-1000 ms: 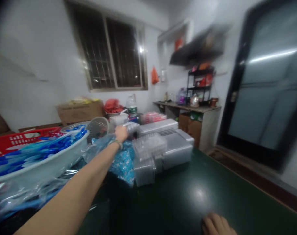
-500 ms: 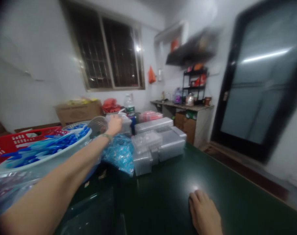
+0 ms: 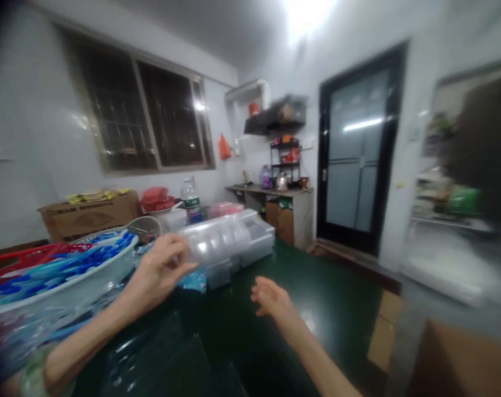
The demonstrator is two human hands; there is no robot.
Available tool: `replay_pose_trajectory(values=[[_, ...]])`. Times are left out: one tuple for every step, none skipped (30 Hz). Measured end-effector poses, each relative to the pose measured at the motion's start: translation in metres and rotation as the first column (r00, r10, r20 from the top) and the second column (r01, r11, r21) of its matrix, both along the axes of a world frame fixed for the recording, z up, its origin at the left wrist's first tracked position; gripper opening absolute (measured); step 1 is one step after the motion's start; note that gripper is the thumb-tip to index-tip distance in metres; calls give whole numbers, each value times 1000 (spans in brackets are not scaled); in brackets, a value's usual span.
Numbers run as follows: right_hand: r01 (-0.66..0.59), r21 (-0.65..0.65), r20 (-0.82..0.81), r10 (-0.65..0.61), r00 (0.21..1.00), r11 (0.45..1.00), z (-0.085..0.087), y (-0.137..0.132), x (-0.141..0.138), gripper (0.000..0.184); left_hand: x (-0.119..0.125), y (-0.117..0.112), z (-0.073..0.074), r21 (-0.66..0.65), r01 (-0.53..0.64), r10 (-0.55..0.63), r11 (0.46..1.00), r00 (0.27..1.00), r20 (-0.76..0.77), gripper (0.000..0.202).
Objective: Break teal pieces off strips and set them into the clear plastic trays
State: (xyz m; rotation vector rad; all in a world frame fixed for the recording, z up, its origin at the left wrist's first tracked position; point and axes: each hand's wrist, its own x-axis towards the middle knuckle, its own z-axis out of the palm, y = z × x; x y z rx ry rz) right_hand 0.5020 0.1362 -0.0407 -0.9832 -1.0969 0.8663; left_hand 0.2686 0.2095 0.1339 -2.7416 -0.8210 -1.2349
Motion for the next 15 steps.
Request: replay_pose_trajectory(values=[[-46,68,-142,56,988,997,13,-8,-11,54,9,-16,-12,-113,81,-76,990,996,53,19],[-82,127,-243,111,964,988,23,-16,-22,59,17,-31,-26,-220,154,-133,963,985,110,22],[-83,169,-311,133,941,982,30,-22,-31,60,26,-43,-40,-318,217,-174,923,972,158,24],[-81,193,-358,147,922,978,34,-27,-38,57,33,-52,-55,-389,267,-205,882,959,195,26],[-74,207,-399,153,904,976,34,-30,-43,52,40,-60,-69,-438,293,-216,850,952,218,27],[-61,215,-436,152,887,975,32,-32,-47,48,46,-66,-82,-470,303,-217,829,949,229,28],[-52,222,-470,154,869,974,28,-33,-49,45,50,-71,-92,-485,302,-211,821,949,234,28],[-47,232,-496,160,854,972,23,-33,-50,44,53,-75,-100,-488,294,-203,822,952,230,28],[-42,241,-515,165,841,970,19,-32,-51,45,56,-79,-105,-481,285,-202,829,955,216,28],[-33,247,-534,165,829,968,14,-32,-51,46,56,-82,-106,-463,275,-207,843,959,193,27],[-25,252,-551,165,818,967,11,-32,-50,46,56,-85,-106,-429,263,-214,864,964,160,25],[-17,256,-566,164,808,967,10,-34,-50,46,54,-88,-103,-380,243,-210,893,969,126,21],[5,257,-585,152,797,966,9,-36,-50,46,52,-90,-99,-335,220,-202,916,975,89,16],[25,258,-600,140,787,966,9,-39,-50,46,49,-89,-96,-271,182,-169,945,983,70,15],[53,249,-607,113,787,967,10,-43,-50,45,47,-86,-93,-250,122,-110,961,992,58,33]])
